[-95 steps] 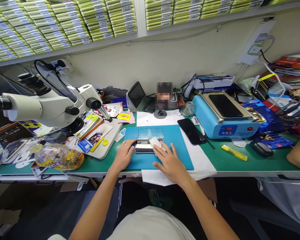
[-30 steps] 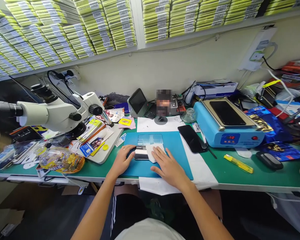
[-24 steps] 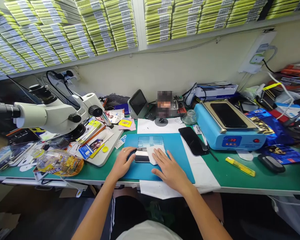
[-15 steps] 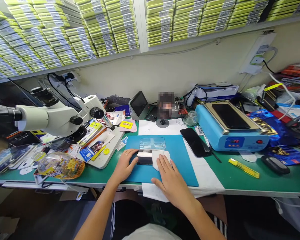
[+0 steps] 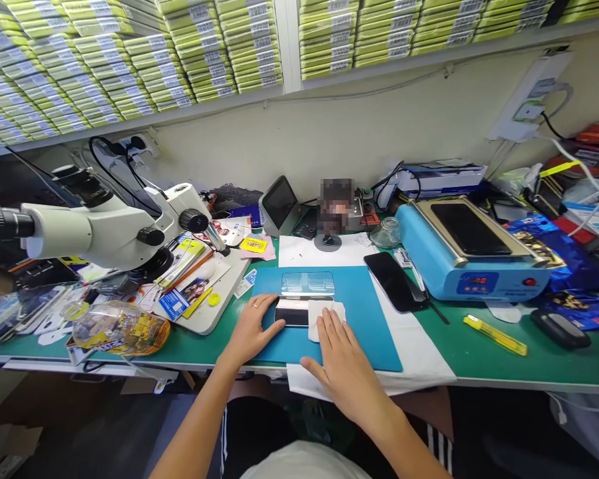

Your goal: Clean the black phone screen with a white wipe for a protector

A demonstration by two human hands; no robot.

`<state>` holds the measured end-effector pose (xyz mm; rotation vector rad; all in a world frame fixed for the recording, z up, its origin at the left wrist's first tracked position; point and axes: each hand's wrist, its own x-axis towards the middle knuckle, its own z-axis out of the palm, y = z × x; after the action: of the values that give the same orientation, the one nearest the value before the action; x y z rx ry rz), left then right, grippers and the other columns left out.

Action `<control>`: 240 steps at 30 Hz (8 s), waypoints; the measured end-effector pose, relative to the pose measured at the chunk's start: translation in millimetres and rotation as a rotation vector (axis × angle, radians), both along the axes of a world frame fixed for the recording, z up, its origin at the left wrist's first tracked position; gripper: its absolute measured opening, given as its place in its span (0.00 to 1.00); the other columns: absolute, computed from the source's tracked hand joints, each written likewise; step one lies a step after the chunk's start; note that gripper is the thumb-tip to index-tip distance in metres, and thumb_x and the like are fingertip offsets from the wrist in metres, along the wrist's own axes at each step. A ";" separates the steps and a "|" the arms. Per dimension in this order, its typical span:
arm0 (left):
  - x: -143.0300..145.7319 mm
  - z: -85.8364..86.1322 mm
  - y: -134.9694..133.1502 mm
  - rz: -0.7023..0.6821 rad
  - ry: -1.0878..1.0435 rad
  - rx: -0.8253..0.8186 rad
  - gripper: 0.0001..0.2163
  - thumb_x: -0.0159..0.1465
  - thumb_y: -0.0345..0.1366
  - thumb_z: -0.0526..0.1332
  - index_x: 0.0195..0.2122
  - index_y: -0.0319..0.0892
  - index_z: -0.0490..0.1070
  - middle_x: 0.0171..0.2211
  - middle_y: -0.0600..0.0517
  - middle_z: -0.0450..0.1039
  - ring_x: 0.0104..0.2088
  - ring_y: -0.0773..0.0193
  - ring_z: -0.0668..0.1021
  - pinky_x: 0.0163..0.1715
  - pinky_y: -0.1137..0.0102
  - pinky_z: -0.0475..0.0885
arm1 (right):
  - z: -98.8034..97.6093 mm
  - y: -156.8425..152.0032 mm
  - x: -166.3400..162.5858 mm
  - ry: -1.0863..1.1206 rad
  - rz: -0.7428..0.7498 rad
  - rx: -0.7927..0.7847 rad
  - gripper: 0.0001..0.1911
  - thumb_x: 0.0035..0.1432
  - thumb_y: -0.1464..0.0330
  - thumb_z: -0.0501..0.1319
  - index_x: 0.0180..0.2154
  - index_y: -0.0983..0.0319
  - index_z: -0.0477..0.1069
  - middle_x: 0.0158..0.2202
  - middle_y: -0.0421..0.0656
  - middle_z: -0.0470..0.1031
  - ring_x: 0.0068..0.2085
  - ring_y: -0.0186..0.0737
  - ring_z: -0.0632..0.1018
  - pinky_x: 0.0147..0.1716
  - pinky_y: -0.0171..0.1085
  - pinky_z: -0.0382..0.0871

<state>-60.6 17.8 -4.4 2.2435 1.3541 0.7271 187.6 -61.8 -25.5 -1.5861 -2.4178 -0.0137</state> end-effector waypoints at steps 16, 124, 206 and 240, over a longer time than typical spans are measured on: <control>-8.4 -4.2 -0.8 0.001 -0.166 -0.066 0.34 0.74 0.56 0.31 0.69 0.44 0.61 0.60 0.44 0.72 0.63 0.52 0.69 0.64 0.53 0.64 | 23.8 39.4 -78.7 0.012 0.041 -0.100 0.46 0.68 0.42 0.44 0.70 0.72 0.57 0.72 0.61 0.52 0.72 0.63 0.54 0.67 0.63 0.54; -6.9 -5.2 2.7 -0.032 -0.066 -0.034 0.22 0.76 0.48 0.45 0.62 0.46 0.70 0.61 0.47 0.72 0.63 0.51 0.68 0.64 0.51 0.64 | 21.6 22.1 10.9 0.019 -0.022 -0.222 0.43 0.70 0.47 0.45 0.73 0.56 0.24 0.76 0.48 0.42 0.74 0.52 0.52 0.69 0.60 0.51; 19.3 28.9 57.0 0.092 -0.773 -0.721 0.28 0.70 0.52 0.56 0.68 0.46 0.63 0.71 0.44 0.59 0.70 0.49 0.64 0.66 0.58 0.64 | 70.4 64.5 40.8 0.393 -0.450 -0.409 0.45 0.64 0.38 0.44 0.69 0.61 0.60 0.69 0.52 0.64 0.67 0.61 0.66 0.63 0.58 0.65; 6.3 13.8 19.8 -0.152 -0.012 -0.080 0.34 0.64 0.53 0.65 0.69 0.48 0.59 0.69 0.44 0.61 0.71 0.46 0.58 0.67 0.50 0.60 | 36.6 62.0 43.4 0.379 -0.147 -0.310 0.43 0.60 0.40 0.57 0.69 0.55 0.60 0.70 0.52 0.62 0.70 0.63 0.62 0.63 0.62 0.65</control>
<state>-54.3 37.6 9.4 2.2459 1.1710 0.6221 231.1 0.2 11.1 -1.7032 -2.0788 0.6054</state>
